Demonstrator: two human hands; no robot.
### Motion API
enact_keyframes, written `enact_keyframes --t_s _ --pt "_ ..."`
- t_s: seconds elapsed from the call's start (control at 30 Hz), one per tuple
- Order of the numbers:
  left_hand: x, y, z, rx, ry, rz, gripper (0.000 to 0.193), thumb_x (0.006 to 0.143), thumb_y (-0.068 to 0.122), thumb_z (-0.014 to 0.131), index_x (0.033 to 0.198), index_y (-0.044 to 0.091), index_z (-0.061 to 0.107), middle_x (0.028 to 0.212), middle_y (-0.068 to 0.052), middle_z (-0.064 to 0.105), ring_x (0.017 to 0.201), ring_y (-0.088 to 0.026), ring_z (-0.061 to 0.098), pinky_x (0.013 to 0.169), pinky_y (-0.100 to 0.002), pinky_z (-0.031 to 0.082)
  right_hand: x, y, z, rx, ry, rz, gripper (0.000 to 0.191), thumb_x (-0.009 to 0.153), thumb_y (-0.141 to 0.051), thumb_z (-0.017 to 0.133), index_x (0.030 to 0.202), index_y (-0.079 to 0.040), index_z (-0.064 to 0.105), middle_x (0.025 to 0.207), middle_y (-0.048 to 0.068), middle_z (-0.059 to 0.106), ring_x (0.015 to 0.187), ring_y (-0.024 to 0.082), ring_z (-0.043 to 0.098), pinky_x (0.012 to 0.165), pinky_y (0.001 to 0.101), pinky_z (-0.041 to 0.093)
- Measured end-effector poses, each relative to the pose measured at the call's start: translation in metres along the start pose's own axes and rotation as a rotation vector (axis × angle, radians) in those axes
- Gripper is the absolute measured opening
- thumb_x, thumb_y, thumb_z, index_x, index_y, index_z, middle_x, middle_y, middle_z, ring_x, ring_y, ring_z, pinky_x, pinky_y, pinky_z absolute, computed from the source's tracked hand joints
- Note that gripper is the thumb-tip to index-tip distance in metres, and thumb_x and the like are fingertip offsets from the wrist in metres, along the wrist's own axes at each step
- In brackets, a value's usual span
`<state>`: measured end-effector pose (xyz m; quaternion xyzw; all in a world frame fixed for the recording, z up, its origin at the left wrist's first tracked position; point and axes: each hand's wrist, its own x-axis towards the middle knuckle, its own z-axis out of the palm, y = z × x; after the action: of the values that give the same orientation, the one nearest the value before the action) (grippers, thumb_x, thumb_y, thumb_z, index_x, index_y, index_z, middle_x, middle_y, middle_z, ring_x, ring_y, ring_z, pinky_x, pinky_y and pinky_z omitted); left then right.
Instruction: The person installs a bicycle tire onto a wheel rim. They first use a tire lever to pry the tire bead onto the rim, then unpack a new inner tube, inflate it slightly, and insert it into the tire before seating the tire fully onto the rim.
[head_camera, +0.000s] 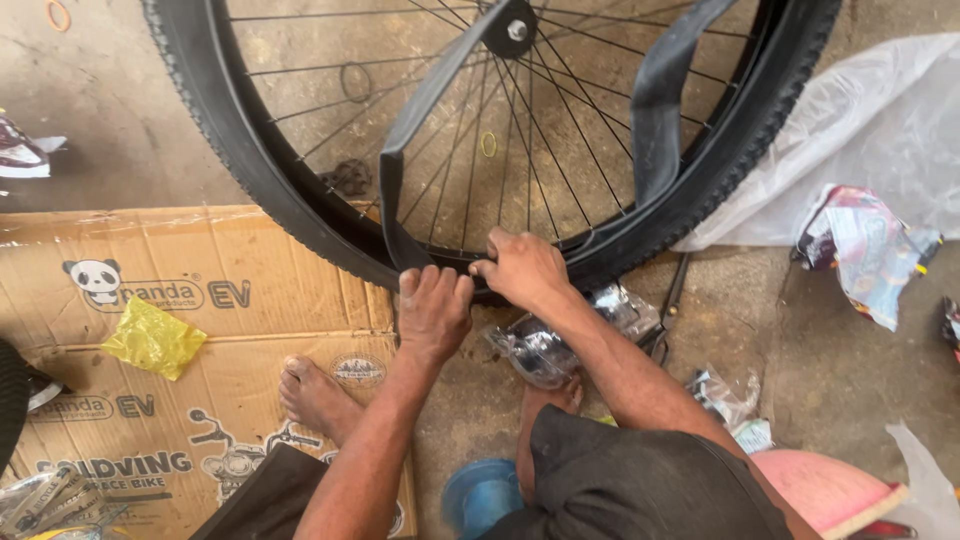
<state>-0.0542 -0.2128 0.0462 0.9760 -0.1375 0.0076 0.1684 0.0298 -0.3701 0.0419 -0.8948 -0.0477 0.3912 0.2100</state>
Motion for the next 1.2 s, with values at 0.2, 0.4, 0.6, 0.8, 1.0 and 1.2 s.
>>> enact_keyframes --t_s 0.2,0.4,0.6,0.8,1.0,1.2 --pt "0.005 0.003 -0.008 0.027 -0.04 -0.023 0.014 0.071 0.011 0.064 0.085 0.012 0.06 0.082 -0.007 0.055 0.084 -0.027 0.056 0.082 -0.044 0.039 0.007 -0.002 -0.004 0.0 0.014 0.005 0.038 0.075 -0.039 0.083 0.094 -0.009 0.069 0.088 0.015 0.074 0.088 0.036 0.072 0.076 0.0478 0.056" --pt "0.007 0.002 -0.001 0.016 0.063 0.005 0.012 0.072 0.009 0.065 0.076 0.013 0.055 0.075 -0.006 0.052 0.077 -0.028 0.055 0.073 -0.046 0.037 -0.015 0.015 -0.001 0.089 0.069 -0.183 0.033 0.089 -0.04 0.073 0.095 -0.009 0.068 0.093 0.014 0.072 0.09 0.036 0.07 0.078 0.0498 0.054" --pt "0.001 -0.002 0.006 -0.001 0.106 0.012 0.013 0.074 0.009 0.065 0.074 0.013 0.052 0.075 -0.007 0.05 0.077 -0.028 0.054 0.073 -0.045 0.037 -0.033 0.016 -0.009 -0.086 -0.045 -0.472 0.046 0.071 -0.04 0.077 0.103 -0.007 0.071 0.097 0.014 0.07 0.093 0.037 0.068 0.078 0.0489 0.055" --pt "0.003 -0.001 0.005 -0.029 0.027 -0.029 0.011 0.073 0.007 0.066 0.074 0.012 0.055 0.078 -0.007 0.054 0.08 -0.028 0.056 0.078 -0.046 0.039 -0.034 0.003 -0.006 -0.19 -0.112 -0.373 0.053 0.071 -0.02 0.069 0.123 -0.009 0.071 0.106 0.011 0.072 0.096 0.033 0.07 0.077 0.0466 0.057" --pt "0.011 0.0 -0.001 -0.038 -0.068 -0.09 0.012 0.071 0.009 0.067 0.083 0.006 0.066 0.117 -0.018 0.064 0.113 -0.035 0.058 0.095 -0.052 0.038 -0.028 0.002 -0.003 -0.255 -0.163 -0.337 0.056 0.072 -0.019 0.069 0.127 -0.007 0.068 0.103 0.013 0.072 0.091 0.032 0.071 0.072 0.0459 0.058" --pt "0.019 -0.001 -0.004 -0.075 -0.18 -0.114 0.017 0.071 0.007 0.066 0.088 0.005 0.071 0.127 -0.022 0.064 0.124 -0.035 0.056 0.106 -0.056 0.035 -0.026 0.0 -0.008 -0.223 -0.17 -0.357 0.048 0.072 -0.02 0.068 0.119 -0.006 0.07 0.095 0.014 0.075 0.087 0.035 0.073 0.071 0.0482 0.059"
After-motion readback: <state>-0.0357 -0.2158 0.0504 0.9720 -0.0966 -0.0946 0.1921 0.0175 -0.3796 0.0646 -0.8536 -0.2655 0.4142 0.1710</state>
